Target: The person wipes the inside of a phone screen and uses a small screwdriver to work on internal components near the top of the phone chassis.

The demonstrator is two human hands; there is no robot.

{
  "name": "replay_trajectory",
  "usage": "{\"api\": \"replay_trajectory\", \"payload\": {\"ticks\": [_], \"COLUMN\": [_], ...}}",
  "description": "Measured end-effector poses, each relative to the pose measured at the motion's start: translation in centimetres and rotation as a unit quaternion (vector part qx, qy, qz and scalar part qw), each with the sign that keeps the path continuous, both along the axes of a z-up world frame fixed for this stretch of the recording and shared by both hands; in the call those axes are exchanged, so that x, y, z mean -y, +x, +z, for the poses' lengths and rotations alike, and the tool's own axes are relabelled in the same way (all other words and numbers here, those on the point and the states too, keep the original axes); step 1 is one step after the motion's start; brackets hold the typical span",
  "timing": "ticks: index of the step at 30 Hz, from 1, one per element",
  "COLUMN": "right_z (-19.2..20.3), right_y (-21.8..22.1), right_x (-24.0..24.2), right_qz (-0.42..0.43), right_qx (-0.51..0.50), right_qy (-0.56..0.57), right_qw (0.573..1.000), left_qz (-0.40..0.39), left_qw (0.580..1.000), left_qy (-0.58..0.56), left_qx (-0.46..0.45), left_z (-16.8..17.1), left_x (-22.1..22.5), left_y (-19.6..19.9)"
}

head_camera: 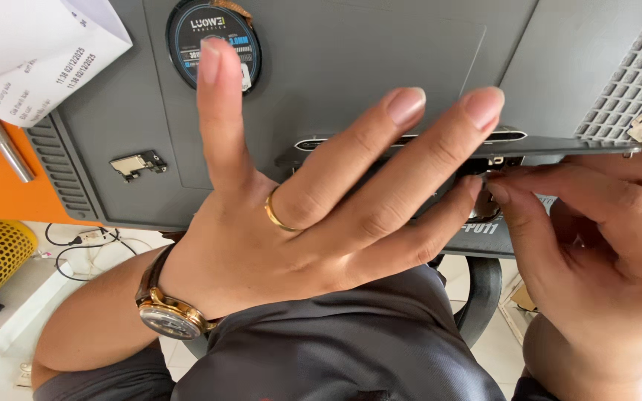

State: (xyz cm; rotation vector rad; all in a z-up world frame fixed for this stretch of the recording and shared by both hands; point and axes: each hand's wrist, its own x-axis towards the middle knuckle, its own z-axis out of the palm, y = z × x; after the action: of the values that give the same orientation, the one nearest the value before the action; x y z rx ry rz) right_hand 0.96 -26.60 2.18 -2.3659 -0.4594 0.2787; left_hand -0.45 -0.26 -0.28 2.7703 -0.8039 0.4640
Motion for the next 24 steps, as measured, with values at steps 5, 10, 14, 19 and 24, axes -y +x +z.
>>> {"api": "replay_trajectory", "payload": {"ticks": [5,10,14,19,24], "right_z": [-0.8,-0.9,-1.5,-1.8,-1.3], "right_y": [0.2,0.5,0.0,0.4,0.1], "right_x": [0.7,0.6,1.2,0.9,0.9], "right_qz": [0.02,0.057,0.046,0.09,0.075], "right_qx": [0.022,0.067,0.073,0.133,0.113], "right_qy": [-0.008,-0.019,-0.026,-0.019,-0.038], "right_qw": [1.0,0.996,0.996,0.987,0.99], "left_qz": [0.04,0.053,0.037,0.029,0.033], "left_qw": [0.997,0.996,0.995,0.994,0.996], "left_qy": [0.058,0.068,0.08,0.04,0.036], "left_qx": [0.011,-0.039,-0.052,-0.098,-0.074], "left_z": [-1.3,-0.6,-0.7,0.0,-0.5], "left_x": [0.9,1.3,0.9,1.2,1.1], "left_y": [-1.8,-2.1,-2.1,-1.8,-1.9]}}
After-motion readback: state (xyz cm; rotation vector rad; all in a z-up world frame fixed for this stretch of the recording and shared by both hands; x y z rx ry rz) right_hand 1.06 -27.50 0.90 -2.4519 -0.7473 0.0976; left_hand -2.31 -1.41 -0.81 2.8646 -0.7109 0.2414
